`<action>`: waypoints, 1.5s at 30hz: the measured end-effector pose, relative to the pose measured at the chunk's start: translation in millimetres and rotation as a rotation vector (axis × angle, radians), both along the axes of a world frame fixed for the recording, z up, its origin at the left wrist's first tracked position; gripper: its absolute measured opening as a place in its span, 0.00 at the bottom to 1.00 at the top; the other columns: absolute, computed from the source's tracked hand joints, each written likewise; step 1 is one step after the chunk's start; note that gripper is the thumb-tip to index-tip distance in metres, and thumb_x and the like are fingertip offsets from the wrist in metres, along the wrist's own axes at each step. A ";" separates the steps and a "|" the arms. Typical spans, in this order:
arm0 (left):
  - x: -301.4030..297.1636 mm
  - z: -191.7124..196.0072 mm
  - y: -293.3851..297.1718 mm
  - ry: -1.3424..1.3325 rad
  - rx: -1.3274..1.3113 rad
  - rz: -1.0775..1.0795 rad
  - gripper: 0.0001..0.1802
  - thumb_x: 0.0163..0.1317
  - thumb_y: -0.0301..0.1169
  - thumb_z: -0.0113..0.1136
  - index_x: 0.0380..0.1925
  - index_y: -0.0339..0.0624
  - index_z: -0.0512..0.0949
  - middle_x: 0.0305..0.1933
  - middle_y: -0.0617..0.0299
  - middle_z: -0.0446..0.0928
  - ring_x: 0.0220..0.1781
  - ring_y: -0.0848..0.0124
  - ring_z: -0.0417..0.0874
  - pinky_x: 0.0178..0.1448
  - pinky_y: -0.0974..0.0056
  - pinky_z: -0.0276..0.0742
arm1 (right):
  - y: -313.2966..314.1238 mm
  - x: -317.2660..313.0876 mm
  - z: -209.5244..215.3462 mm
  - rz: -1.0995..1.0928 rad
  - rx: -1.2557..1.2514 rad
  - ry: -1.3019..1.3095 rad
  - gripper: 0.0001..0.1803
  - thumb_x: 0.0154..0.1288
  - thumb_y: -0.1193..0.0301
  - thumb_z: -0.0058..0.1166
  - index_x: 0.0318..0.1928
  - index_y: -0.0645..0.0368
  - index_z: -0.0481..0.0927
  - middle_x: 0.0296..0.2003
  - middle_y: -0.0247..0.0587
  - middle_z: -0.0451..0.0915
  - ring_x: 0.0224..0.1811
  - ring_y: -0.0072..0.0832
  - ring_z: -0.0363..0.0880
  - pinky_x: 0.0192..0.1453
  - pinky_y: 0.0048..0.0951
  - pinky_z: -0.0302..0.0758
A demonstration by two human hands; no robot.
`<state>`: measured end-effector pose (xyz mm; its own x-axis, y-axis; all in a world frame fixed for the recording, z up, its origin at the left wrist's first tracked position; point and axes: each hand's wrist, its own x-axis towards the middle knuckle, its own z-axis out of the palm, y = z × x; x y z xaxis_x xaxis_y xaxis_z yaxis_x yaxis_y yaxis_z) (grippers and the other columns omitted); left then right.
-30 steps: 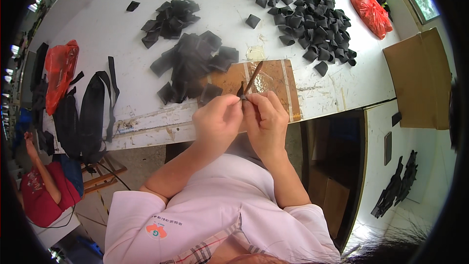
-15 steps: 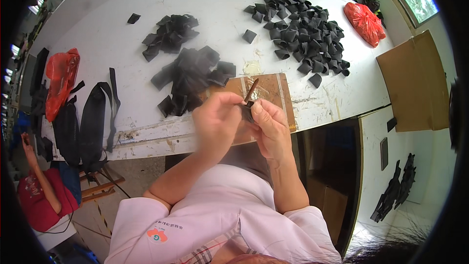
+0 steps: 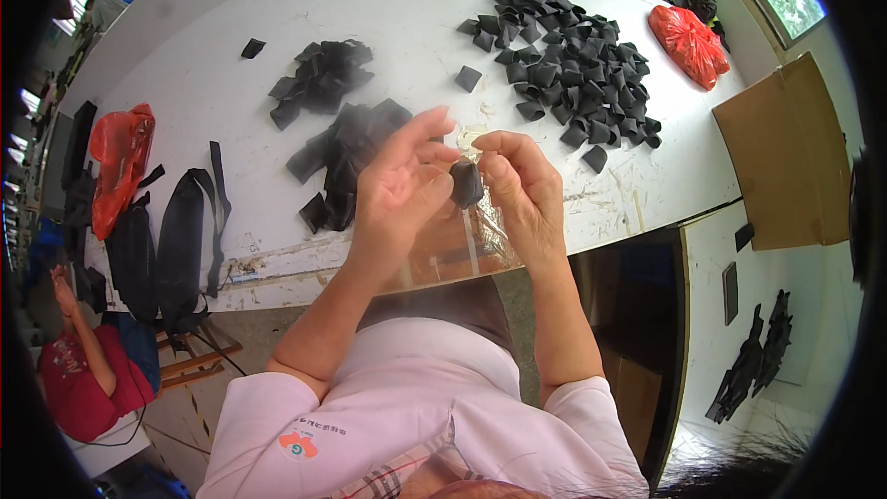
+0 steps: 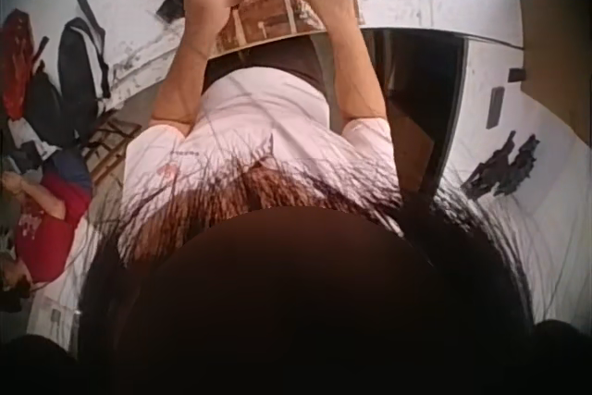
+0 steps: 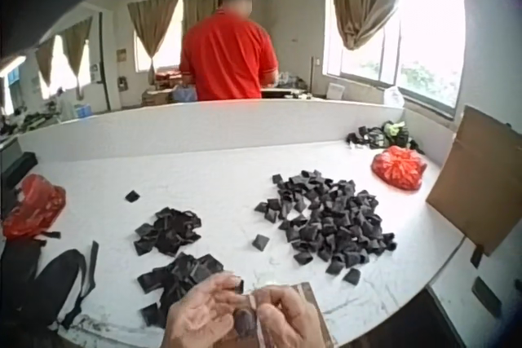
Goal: Applying adhesive and assembling small black foam pieces at a factory workbench.
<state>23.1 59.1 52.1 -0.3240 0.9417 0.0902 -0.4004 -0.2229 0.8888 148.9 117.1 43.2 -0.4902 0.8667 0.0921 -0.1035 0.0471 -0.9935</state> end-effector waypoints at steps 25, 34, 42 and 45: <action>-27.7 -39.7 31.2 0.358 -0.109 0.143 0.06 0.58 0.25 0.52 0.33 0.34 0.73 0.32 0.61 0.73 0.31 0.74 0.73 0.41 0.72 0.69 | 12.2 16.4 27.8 -0.084 0.041 0.133 0.05 0.55 0.75 0.54 0.31 0.65 0.76 0.20 0.33 0.72 0.20 0.16 0.65 0.22 0.19 0.62; -54.4 -116.9 100.5 1.591 -0.517 0.037 0.10 0.46 0.27 0.56 0.30 0.35 0.74 0.38 0.46 0.72 0.41 0.52 0.74 0.45 0.54 0.70 | -16.4 28.3 -36.4 -0.224 -0.220 -0.086 0.13 0.62 0.66 0.49 0.34 0.66 0.76 0.20 0.30 0.72 0.21 0.14 0.66 0.24 0.15 0.63; -73.5 -44.7 60.4 0.643 -0.425 -0.172 0.03 0.50 0.24 0.59 0.24 0.36 0.76 0.18 0.70 0.72 0.21 0.84 0.68 0.25 0.77 0.65 | -57.2 14.4 -40.1 -0.060 0.167 -0.373 0.09 0.57 0.70 0.53 0.31 0.66 0.77 0.21 0.40 0.76 0.20 0.21 0.72 0.25 0.26 0.69; -72.3 -13.8 26.9 0.575 -0.448 -0.419 0.03 0.51 0.25 0.58 0.26 0.37 0.78 0.19 0.71 0.72 0.20 0.86 0.67 0.24 0.79 0.62 | -60.3 0.3 -24.1 -0.123 0.130 -0.277 0.15 0.56 0.67 0.56 0.36 0.70 0.75 0.23 0.41 0.77 0.22 0.22 0.74 0.26 0.26 0.70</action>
